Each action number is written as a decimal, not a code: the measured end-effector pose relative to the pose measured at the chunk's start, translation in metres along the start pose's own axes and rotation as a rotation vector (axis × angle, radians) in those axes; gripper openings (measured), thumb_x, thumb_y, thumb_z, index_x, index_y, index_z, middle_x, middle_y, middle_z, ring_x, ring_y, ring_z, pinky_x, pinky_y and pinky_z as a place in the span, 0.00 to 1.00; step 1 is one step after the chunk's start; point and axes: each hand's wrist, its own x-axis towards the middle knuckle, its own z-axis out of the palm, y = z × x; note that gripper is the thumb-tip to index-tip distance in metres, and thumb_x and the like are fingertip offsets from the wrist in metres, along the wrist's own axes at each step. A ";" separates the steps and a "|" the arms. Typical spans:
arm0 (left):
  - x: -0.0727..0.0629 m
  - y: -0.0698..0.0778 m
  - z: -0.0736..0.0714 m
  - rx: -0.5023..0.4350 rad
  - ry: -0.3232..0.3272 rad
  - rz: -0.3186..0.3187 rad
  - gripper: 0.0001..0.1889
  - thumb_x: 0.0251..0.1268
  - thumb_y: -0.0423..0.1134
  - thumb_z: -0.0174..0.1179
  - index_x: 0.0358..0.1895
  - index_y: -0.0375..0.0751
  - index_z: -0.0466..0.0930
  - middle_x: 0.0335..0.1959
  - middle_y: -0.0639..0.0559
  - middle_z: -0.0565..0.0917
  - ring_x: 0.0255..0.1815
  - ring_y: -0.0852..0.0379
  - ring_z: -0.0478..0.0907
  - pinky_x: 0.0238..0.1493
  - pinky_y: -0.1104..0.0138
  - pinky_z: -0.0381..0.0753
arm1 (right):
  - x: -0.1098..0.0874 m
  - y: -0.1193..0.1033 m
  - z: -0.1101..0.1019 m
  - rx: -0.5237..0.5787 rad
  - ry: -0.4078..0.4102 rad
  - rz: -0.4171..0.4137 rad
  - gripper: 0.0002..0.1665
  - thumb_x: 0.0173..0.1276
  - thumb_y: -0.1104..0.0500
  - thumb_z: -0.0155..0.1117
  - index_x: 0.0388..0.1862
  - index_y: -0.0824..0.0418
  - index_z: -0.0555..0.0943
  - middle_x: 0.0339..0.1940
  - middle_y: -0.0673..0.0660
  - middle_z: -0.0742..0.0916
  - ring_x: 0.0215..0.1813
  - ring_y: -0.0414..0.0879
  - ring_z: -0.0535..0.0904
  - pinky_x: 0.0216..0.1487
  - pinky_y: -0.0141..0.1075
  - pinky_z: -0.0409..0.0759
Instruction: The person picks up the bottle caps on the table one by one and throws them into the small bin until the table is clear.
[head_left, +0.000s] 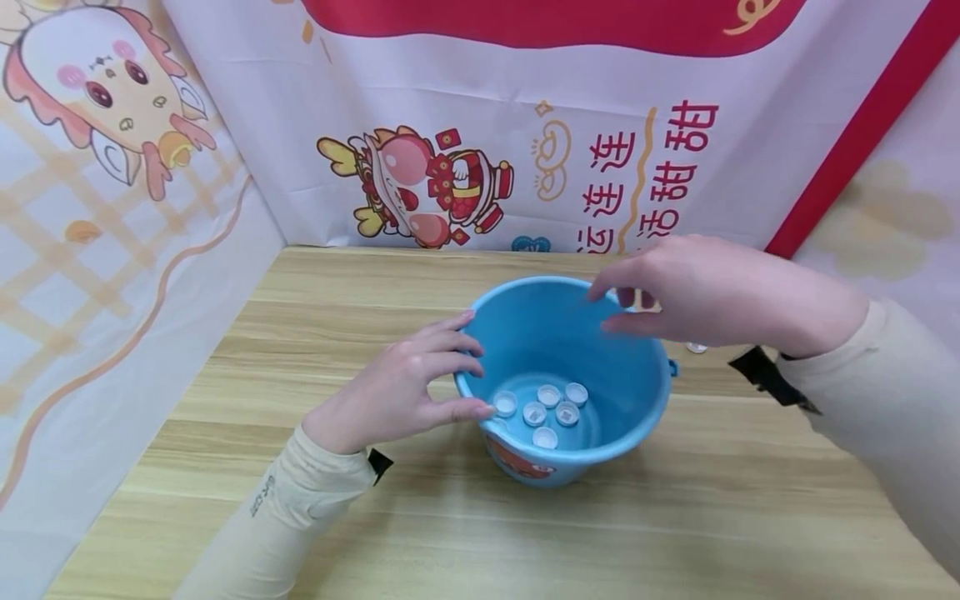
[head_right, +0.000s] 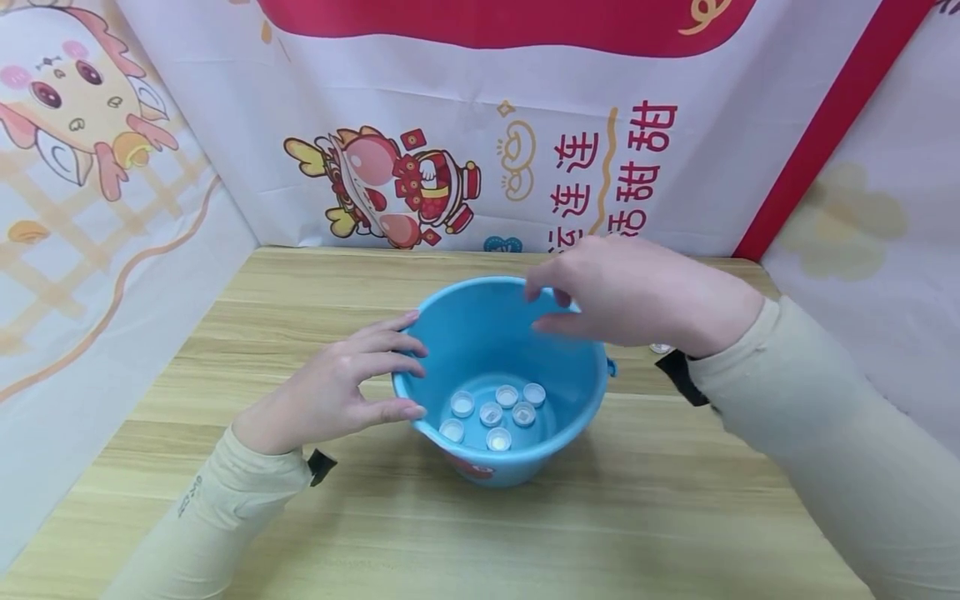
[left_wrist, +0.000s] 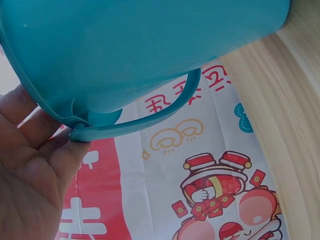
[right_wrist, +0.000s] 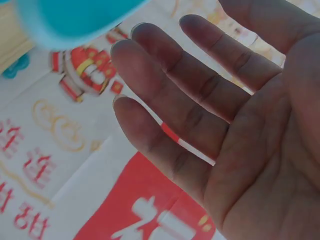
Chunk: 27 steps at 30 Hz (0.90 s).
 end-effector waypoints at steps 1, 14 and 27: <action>0.000 0.000 0.000 -0.001 0.002 0.004 0.25 0.58 0.59 0.68 0.48 0.42 0.87 0.55 0.47 0.83 0.74 0.48 0.62 0.61 0.50 0.75 | -0.002 0.006 0.001 0.006 0.007 0.019 0.24 0.55 0.48 0.79 0.52 0.46 0.85 0.36 0.46 0.86 0.36 0.43 0.82 0.30 0.36 0.85; 0.000 0.000 0.002 -0.012 0.015 0.008 0.28 0.59 0.62 0.65 0.51 0.42 0.86 0.55 0.48 0.83 0.75 0.48 0.61 0.63 0.50 0.73 | -0.037 0.115 0.045 0.111 -0.041 0.264 0.21 0.61 0.52 0.75 0.52 0.54 0.84 0.36 0.50 0.85 0.32 0.42 0.80 0.31 0.37 0.84; 0.001 0.000 0.002 -0.019 0.017 0.012 0.30 0.60 0.65 0.62 0.50 0.42 0.86 0.55 0.48 0.83 0.75 0.48 0.61 0.62 0.50 0.74 | -0.104 0.241 0.140 0.202 -0.109 0.386 0.21 0.63 0.53 0.73 0.50 0.64 0.84 0.36 0.51 0.86 0.37 0.45 0.81 0.38 0.43 0.79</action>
